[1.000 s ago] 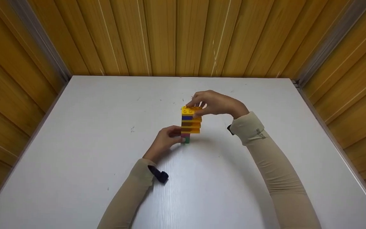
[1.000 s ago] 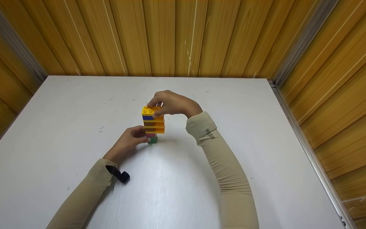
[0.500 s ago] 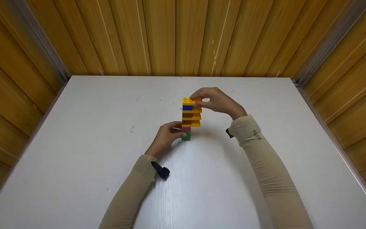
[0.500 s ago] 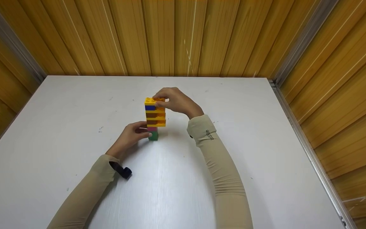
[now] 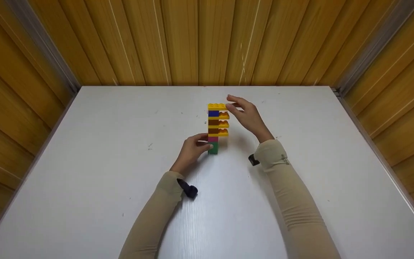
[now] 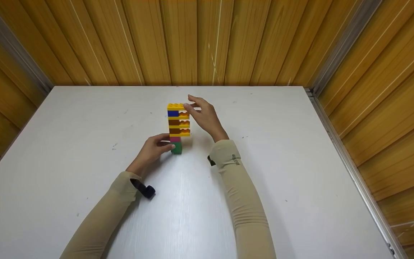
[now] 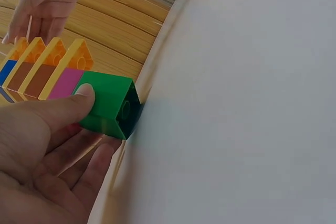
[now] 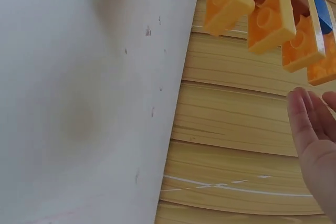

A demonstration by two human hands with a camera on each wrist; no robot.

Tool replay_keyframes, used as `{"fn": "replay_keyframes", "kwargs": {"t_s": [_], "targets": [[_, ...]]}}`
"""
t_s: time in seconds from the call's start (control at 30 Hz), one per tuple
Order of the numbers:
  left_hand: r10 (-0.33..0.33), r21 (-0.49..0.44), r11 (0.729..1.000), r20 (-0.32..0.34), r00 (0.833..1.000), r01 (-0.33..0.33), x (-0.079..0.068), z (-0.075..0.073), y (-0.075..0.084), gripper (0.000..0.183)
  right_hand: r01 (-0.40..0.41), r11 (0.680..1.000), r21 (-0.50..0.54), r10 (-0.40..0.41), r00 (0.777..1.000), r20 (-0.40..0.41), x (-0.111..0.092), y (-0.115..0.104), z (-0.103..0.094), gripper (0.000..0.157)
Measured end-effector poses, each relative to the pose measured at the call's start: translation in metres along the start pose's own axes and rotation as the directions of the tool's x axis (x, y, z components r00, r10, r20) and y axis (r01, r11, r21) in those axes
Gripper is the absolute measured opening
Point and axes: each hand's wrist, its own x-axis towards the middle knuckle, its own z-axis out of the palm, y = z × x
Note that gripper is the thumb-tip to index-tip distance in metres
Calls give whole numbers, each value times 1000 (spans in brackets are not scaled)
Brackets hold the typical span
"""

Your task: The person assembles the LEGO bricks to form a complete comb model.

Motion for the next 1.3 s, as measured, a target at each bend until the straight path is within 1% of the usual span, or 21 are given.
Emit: {"fn": "replay_keyframes", "kwargs": {"t_s": [0.13,0.23,0.33,0.57,0.77,0.93,1.03,1.17,1.3], "targets": [[-40,-13,999,-10,999,40,4,2,1,49,-90,995,41,89,996,22,-3,9,6,62],[-76,-23,997,-18,997,75,7,3,2,51,-135,988,78,132,990,48,-5,15,10,65],[-100,-28,995,-37,994,99,9,5,3,51,-165,981,100,158,985,75,-7,19,12,67],[-106,-43,994,-93,990,102,12,10,4,50,-202,979,-20,203,974,96,-7,28,14,72],[-120,-55,992,-148,982,113,11,11,5,46,-256,966,-30,258,956,136,-2,35,17,74],[-112,-44,993,-177,978,106,10,10,5,42,-292,955,-56,297,940,165,3,41,21,70],[-108,-35,994,-176,979,103,11,9,4,41,-286,956,-69,294,939,179,6,44,24,65],[-131,-33,991,-165,977,127,11,8,4,39,-284,956,-77,294,936,194,7,47,27,61],[-149,-35,989,-160,976,146,10,7,4,39,-296,952,-84,307,930,204,7,50,29,60]]}}
